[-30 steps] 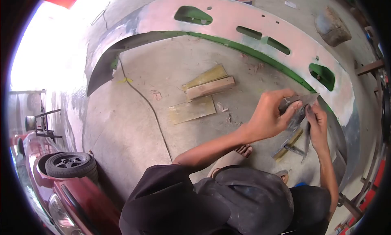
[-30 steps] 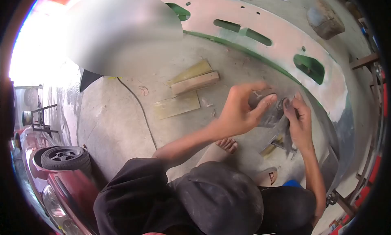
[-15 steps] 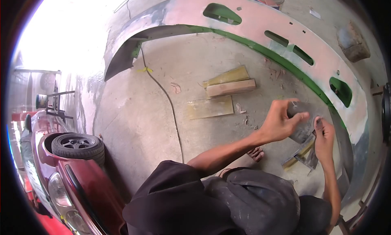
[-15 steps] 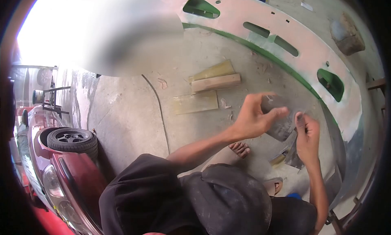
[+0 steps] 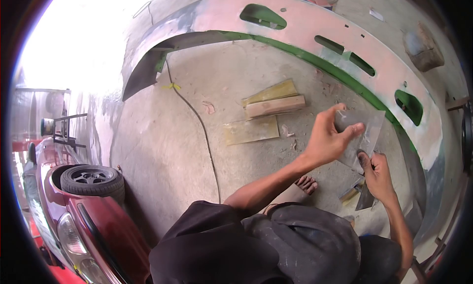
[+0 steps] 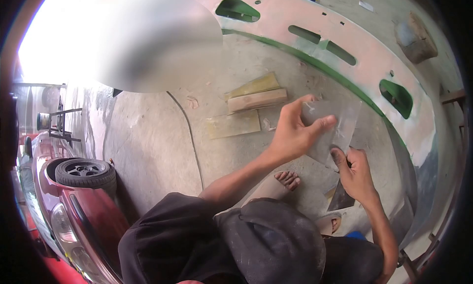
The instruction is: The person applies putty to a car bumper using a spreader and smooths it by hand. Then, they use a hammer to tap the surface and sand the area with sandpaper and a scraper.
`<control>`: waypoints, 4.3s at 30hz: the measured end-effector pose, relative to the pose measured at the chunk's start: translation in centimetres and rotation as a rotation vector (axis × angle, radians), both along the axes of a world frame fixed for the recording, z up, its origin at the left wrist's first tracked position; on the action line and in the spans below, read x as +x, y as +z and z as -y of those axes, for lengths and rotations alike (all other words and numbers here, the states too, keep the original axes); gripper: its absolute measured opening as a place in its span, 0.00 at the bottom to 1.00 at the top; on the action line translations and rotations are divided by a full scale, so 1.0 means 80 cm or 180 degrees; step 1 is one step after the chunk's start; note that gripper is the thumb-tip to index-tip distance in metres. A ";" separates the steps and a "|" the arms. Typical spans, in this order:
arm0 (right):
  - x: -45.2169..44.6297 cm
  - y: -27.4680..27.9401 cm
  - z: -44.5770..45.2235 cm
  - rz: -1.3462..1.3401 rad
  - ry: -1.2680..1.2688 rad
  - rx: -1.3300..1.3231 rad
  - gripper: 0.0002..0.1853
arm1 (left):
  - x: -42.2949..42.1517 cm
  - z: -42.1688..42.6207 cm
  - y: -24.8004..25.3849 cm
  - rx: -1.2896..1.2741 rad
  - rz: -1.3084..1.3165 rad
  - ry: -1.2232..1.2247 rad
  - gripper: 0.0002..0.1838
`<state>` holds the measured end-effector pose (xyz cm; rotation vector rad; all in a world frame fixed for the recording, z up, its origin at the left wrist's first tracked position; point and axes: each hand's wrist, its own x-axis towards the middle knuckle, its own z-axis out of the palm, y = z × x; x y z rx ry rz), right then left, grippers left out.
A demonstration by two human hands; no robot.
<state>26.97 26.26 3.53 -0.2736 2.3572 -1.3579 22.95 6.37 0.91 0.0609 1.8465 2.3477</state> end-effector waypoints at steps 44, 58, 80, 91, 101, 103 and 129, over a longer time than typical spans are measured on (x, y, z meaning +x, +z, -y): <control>-0.028 -0.004 -0.054 -0.1297 -0.2429 0.0046 0.39 | 0.067 -0.095 0.005 0.0374 -0.1887 0.1716 0.21; -0.031 0.004 -0.053 -0.1471 -0.2405 0.0121 0.37 | 0.072 -0.081 -0.006 -0.0366 -0.2450 0.1448 0.22; -0.020 -0.018 -0.051 -0.1146 -0.2503 0.0030 0.37 | 0.080 -0.064 0.029 -0.1039 -0.1714 0.0226 0.12; -0.019 -0.003 -0.054 -0.1026 -0.2325 0.0300 0.38 | 0.048 -0.038 0.005 0.0333 -0.0188 0.1280 0.12; -0.017 0.006 -0.039 -0.0957 -0.2033 0.0786 0.38 | 0.072 -0.055 0.027 0.0037 -0.0375 0.1137 0.13; -0.017 0.009 -0.037 -0.1032 -0.2005 0.0911 0.38 | 0.075 -0.055 0.023 -0.0066 -0.0475 0.1082 0.13; -0.026 -0.005 -0.045 -0.1347 -0.2295 0.0680 0.35 | 0.066 -0.004 0.020 -0.0143 -0.1296 -0.0411 0.17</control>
